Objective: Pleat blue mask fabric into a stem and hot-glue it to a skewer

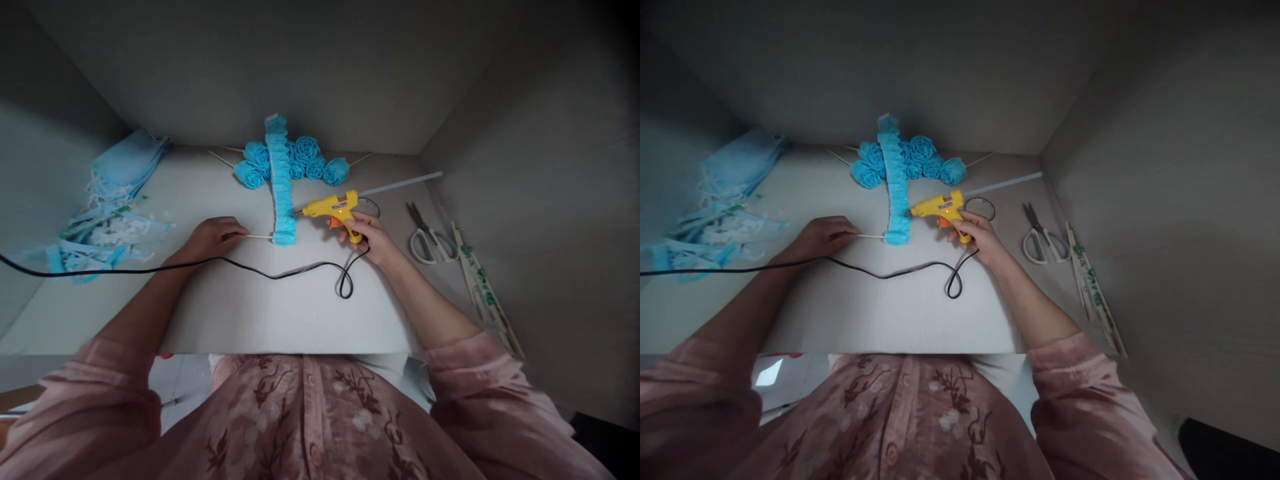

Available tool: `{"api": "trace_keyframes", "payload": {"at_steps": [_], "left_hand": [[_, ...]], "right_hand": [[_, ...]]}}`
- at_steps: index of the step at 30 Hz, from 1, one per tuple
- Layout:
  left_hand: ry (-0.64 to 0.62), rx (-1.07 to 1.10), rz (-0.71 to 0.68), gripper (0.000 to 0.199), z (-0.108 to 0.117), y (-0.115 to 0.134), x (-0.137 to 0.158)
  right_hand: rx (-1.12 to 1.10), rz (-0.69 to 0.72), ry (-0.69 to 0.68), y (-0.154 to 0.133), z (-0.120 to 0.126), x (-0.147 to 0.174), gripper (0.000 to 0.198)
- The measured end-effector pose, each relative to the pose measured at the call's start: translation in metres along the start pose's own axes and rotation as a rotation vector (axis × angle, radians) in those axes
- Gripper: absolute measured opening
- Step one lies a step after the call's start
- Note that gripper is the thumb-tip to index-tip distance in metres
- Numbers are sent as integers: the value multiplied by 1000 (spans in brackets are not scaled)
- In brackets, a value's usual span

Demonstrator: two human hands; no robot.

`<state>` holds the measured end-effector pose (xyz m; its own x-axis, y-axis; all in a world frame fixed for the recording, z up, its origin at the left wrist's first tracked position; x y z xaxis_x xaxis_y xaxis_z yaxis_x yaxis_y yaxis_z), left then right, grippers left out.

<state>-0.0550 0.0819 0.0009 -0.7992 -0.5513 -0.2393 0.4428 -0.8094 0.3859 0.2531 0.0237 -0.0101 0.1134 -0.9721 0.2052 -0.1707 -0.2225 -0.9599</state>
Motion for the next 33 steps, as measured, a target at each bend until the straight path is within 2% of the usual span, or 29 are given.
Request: {"api": "trace_keyframes", "payload": {"at_steps": [14, 22, 33], "left_hand": [[-98, 138, -22, 40, 3, -2, 8], [-30, 164, -51, 34, 7, 2, 6], [28, 184, -72, 27, 7, -1, 5]], "right_hand": [[74, -19, -42, 3, -7, 4, 42], [141, -12, -110, 11, -9, 1, 43], [191, 3, -94, 9, -14, 2, 46]]}}
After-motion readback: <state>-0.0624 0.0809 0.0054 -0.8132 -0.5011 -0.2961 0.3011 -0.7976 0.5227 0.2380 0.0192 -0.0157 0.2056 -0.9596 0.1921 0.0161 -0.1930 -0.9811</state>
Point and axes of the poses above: each hand's wrist, its own x-axis away from the middle knuckle, its own z-axis out of the back of the hand, y = z × x, the point moved 9 cm from there along -x, towards the middle knuckle, and after that the axes turned 7 degrees about -z, right-handed, at the moved point
